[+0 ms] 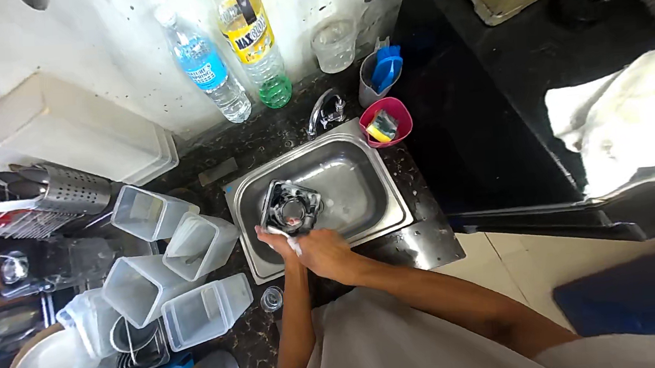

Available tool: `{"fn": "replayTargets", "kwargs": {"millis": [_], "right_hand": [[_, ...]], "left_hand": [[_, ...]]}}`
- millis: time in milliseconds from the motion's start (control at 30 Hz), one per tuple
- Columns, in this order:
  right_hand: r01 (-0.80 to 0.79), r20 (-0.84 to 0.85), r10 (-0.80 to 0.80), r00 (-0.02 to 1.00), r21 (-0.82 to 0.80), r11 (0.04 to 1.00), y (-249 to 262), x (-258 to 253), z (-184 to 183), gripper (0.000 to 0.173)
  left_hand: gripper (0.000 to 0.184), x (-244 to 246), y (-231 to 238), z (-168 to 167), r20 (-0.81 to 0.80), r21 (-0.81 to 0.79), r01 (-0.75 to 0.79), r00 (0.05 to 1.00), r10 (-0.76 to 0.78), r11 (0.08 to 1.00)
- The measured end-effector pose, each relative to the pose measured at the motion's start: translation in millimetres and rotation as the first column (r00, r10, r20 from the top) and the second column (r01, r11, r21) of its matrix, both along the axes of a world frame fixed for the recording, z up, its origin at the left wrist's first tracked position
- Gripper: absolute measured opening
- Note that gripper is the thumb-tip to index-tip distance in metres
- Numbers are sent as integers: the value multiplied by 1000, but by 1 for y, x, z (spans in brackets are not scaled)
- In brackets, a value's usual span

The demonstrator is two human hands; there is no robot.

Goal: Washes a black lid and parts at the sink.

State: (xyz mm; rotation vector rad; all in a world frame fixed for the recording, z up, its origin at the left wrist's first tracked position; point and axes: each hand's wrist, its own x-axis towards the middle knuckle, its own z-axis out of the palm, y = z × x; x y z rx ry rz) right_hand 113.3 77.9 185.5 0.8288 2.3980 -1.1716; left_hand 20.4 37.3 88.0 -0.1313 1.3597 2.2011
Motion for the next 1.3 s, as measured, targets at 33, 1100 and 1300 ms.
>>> {"fn": "replayTargets", "kwargs": {"millis": [33,1100,1300], "right_hand": [[20,-20,-21,1000,-68,997,3,1,2,39],[-45,-172,94,981,272,961,87,19,-51,27],[-183,-128,222,967,264,947,66,18,-50,37]], "left_hand": [[72,-2,-4,-9,-102,-57,-29,994,23,998],[64,-24,-3,13,-304,-827,-4,845,-440,562],[65,-23,-5,11,-243,-843,8,887,-393,538]]}}
